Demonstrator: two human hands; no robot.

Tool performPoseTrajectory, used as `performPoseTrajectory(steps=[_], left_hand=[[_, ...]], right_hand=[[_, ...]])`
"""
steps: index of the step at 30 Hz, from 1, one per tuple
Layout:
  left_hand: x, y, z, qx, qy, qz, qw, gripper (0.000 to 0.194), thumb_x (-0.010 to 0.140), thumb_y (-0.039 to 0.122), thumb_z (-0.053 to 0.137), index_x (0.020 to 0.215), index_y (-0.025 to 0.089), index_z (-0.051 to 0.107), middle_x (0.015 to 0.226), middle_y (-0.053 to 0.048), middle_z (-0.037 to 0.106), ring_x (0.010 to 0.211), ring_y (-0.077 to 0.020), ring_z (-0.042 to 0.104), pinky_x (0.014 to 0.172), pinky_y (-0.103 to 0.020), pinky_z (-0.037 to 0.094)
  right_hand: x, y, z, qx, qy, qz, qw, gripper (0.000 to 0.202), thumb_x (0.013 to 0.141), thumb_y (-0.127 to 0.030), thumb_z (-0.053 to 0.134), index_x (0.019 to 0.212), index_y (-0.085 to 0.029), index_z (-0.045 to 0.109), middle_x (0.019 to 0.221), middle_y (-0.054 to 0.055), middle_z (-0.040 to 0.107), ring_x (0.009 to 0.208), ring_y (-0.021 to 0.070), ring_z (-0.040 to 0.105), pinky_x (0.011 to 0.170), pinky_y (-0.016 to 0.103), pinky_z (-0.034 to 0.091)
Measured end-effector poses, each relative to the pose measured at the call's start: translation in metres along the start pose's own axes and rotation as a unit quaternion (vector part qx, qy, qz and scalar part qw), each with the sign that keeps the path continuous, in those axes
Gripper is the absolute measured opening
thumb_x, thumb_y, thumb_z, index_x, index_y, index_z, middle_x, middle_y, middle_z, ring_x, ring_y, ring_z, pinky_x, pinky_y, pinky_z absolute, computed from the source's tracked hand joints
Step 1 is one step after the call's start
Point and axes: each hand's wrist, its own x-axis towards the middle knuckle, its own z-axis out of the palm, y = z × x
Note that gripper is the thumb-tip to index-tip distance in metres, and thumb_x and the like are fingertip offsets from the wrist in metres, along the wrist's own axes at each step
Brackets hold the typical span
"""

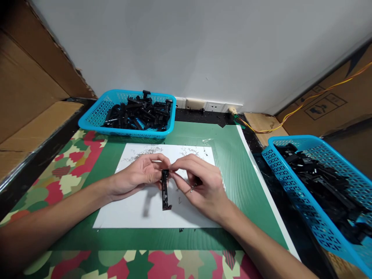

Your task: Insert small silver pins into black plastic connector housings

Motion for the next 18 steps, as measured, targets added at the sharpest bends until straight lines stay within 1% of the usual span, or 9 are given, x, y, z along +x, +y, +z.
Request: performPoseTrajectory(steps=[3,5,7,10,12,13,15,17,18], left_hand=[[0.0,0.0,-0.002,-0.014,0.005,-0.006,1.0,0.028,0.092,0.021,0.085,0.116,0.017,0.072,0.102,-0.007,0.076,0.089,-0.0145,0.075,0.078,-0.023,0.061],[0.0,-0.001,-0.003,-0.018,0.011,-0.006,1.0,0.028,0.092,0.021,0.085,0.116,0.017,0.072,0.101,-0.007,0.076,0.091,-0.0148,0.075,0.079,-0.023,0.06],[0.0,-0.001,-0.004,-0.016,0.014,-0.006,1.0,0.028,0.092,0.021,0.084,0.117,0.017,0.071,0.101,-0.008,0.076,0.091,-0.0153,0.075,0.081,-0.023,0.06],[-0.001,-0.001,-0.005,-0.012,0.015,-0.012,1.0,0.031,0.091,0.023,0.086,0.118,0.016,0.071,0.105,-0.01,0.077,0.092,-0.0168,0.076,0.083,-0.025,0.06],[-0.002,0.0,-0.005,-0.011,0.023,-0.014,1.0,0.031,0.091,0.024,0.085,0.117,0.017,0.07,0.106,-0.01,0.076,0.093,-0.0168,0.075,0.084,-0.025,0.059],[-0.002,0.001,-0.005,-0.012,0.03,-0.013,0.999,0.03,0.092,0.024,0.085,0.116,0.017,0.07,0.106,-0.009,0.075,0.092,-0.0162,0.075,0.084,-0.024,0.059],[-0.003,0.003,-0.004,-0.015,0.048,-0.004,0.999,0.027,0.093,0.024,0.083,0.114,0.017,0.07,0.104,-0.008,0.073,0.089,-0.0143,0.074,0.082,-0.022,0.058],[-0.002,0.005,-0.003,-0.032,0.068,0.015,0.997,0.024,0.093,0.023,0.083,0.112,0.015,0.07,0.102,-0.007,0.071,0.084,-0.0129,0.073,0.078,-0.021,0.058],[-0.002,0.006,-0.002,-0.045,0.079,0.025,0.996,0.023,0.093,0.022,0.082,0.112,0.015,0.07,0.1,-0.006,0.071,0.081,-0.0125,0.072,0.076,-0.02,0.057]], right_hand=[[0.001,-0.001,-0.001,0.009,-0.005,0.072,0.997,0.007,0.099,-0.017,0.07,0.101,-0.02,0.076,0.084,0.003,0.069,0.057,0.0106,0.046,0.05,0.027,0.037],[0.001,-0.001,0.0,0.035,-0.02,0.12,0.992,0.007,0.1,-0.023,0.071,0.098,-0.019,0.076,0.086,0.003,0.069,0.054,0.0091,0.043,0.047,0.027,0.034],[0.0,-0.002,0.001,0.059,-0.035,0.152,0.986,0.01,0.099,-0.027,0.074,0.095,-0.019,0.074,0.085,0.003,0.068,0.05,0.0075,0.04,0.044,0.026,0.03],[-0.001,-0.001,0.001,0.06,-0.046,0.17,0.983,0.013,0.096,-0.03,0.078,0.094,-0.018,0.073,0.076,-0.001,0.064,0.046,0.006,0.035,0.042,0.026,0.026],[0.0,0.0,-0.003,0.035,-0.052,0.161,0.985,0.013,0.098,-0.03,0.075,0.094,-0.018,0.073,0.074,-0.001,0.063,0.046,0.0064,0.035,0.043,0.026,0.026],[0.002,0.002,-0.006,0.013,-0.064,0.152,0.986,0.013,0.099,-0.03,0.073,0.095,-0.018,0.073,0.074,-0.001,0.064,0.048,0.0069,0.036,0.045,0.026,0.027],[0.006,0.005,-0.016,-0.039,-0.118,0.135,0.983,0.011,0.1,-0.029,0.071,0.096,-0.019,0.075,0.076,-0.001,0.067,0.052,0.0085,0.041,0.049,0.025,0.031],[0.009,0.009,-0.025,-0.082,-0.192,0.13,0.969,0.008,0.099,-0.027,0.072,0.097,-0.021,0.076,0.079,0.0,0.07,0.058,0.0103,0.049,0.054,0.025,0.036],[0.01,0.012,-0.029,-0.096,-0.218,0.131,0.962,0.008,0.099,-0.027,0.072,0.097,-0.021,0.077,0.08,0.0,0.07,0.061,0.0111,0.052,0.056,0.025,0.037]])
